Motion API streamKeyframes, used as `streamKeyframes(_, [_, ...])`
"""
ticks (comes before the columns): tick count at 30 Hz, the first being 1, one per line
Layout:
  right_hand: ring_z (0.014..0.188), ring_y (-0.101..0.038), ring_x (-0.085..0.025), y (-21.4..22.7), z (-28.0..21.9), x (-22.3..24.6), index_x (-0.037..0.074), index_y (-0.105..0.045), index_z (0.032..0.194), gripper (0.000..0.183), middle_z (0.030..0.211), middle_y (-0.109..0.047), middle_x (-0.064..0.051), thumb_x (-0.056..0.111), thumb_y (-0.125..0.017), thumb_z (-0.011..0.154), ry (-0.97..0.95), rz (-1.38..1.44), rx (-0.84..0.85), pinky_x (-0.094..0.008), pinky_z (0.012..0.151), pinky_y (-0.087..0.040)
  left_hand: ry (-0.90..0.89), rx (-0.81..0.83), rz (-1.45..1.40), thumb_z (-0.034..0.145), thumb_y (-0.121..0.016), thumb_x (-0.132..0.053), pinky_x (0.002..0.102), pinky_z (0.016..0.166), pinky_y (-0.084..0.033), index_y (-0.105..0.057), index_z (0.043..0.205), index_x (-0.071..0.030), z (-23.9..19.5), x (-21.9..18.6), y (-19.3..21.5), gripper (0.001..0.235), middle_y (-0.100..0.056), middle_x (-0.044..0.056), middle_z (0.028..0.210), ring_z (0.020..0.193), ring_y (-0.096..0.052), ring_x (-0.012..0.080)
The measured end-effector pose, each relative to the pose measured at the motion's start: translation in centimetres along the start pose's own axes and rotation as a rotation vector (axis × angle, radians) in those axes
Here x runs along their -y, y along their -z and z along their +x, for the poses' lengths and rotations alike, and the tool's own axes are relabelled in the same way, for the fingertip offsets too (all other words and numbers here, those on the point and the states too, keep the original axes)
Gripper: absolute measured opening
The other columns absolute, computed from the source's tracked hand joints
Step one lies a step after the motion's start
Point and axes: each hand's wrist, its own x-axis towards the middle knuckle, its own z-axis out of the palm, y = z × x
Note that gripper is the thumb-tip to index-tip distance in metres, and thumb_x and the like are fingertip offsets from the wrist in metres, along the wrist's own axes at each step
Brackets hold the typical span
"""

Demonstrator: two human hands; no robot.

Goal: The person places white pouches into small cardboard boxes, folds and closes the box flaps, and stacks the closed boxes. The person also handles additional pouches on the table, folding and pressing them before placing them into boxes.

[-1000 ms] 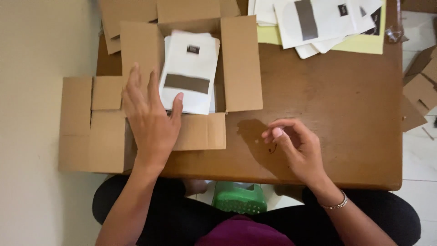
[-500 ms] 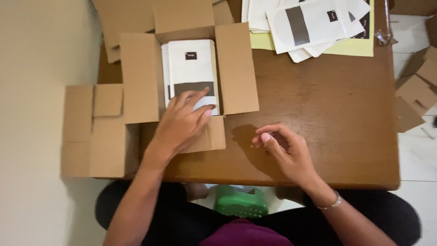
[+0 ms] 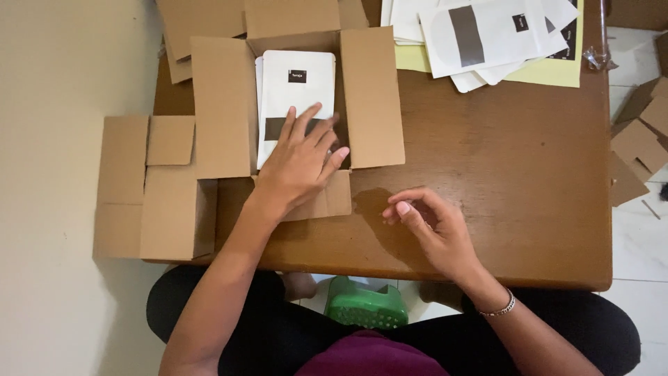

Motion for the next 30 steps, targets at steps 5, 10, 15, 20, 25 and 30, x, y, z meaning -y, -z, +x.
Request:
streamKeyframes(5, [0.082, -0.075, -0.021, -0.1, -0.1, 0.3, 0.0, -0.072, 0.113, 0.02, 0.085, -0.075, -0.013, 0.008, -0.058, 0.101, 0.011, -0.003, -0.018, -0.037, 0.081, -0.06, 0.05, 0.016, 0.039, 0.11, -0.014, -0.057, 0.068, 0.121, -0.008, -0.068, 0.108, -0.019, -0.2, -0.4, 0.0, 0.066, -0.064, 0.006, 0.135, 0.15, -0.033, 0.029])
streamKeyframes(10, [0.082, -0.075, -0.022, -0.1, -0.2, 0.5, -0.001, -0.072, 0.113, 0.02, 0.084, -0.075, -0.015, 0.008, -0.059, 0.101, 0.022, -0.015, -0.016, -0.038, 0.08, -0.06, 0.123, -0.023, 0.055, 0.109, -0.017, -0.061, 0.077, 0.116, -0.004, -0.075, 0.103, -0.02, -0.6, -1.1, 0.7, 0.071, -0.06, 0.007, 0.135, 0.15, -0.03, 0.0346])
streamKeyframes(15, [0.081, -0.076, -0.022, 0.0, -0.3, 0.5, -0.001, -0.071, 0.114, 0.02, 0.085, -0.076, -0.014, 0.007, -0.058, 0.101, 0.022, 0.012, -0.002, -0.037, 0.081, -0.061, 0.145, -0.163, -0.069, 0.11, -0.024, -0.056, 0.067, 0.12, -0.027, -0.069, 0.095, -0.009, -0.6, -0.6, -0.6, 0.066, -0.047, 0.007, 0.125, 0.14, -0.037, 0.0343])
streamKeyframes(20, [0.081, -0.076, -0.023, -0.1, -0.4, 0.8, -0.002, -0.071, 0.114, 0.02, 0.085, -0.075, -0.016, 0.007, -0.059, 0.1, 0.013, 0.007, -0.007, -0.039, 0.08, -0.062, 0.162, -0.288, -0.177, 0.111, -0.028, -0.045, 0.051, 0.119, -0.038, -0.061, 0.088, -0.007, -0.8, -0.4, -0.1, 0.056, -0.044, 0.008, 0.126, 0.138, -0.042, 0.0322])
streamKeyframes(25, [0.082, -0.073, -0.02, -0.1, -0.4, 0.5, -0.002, -0.071, 0.114, 0.02, 0.084, -0.074, -0.015, 0.007, -0.058, 0.101, 0.0, 0.016, -0.01, -0.038, 0.081, -0.061, 0.197, -0.305, -0.16, 0.107, -0.037, -0.031, 0.055, 0.122, -0.032, -0.065, 0.092, -0.01, -1.0, -0.3, 0.1, 0.038, -0.046, 0.007, 0.133, 0.141, -0.04, 0.0297])
streamKeyframes(30, [0.081, -0.075, -0.022, -0.2, -0.4, 0.4, -0.001, -0.071, 0.114, 0.02, 0.085, -0.076, -0.015, 0.008, -0.059, 0.1, 0.008, 0.027, -0.004, -0.037, 0.08, -0.061, 0.141, -0.237, -0.147, 0.092, -0.041, -0.014, 0.057, 0.125, -0.017, -0.071, 0.125, -0.015, -1.0, -0.5, 0.3, 0.045, -0.057, 0.004, 0.139, 0.148, -0.033, 0.0289])
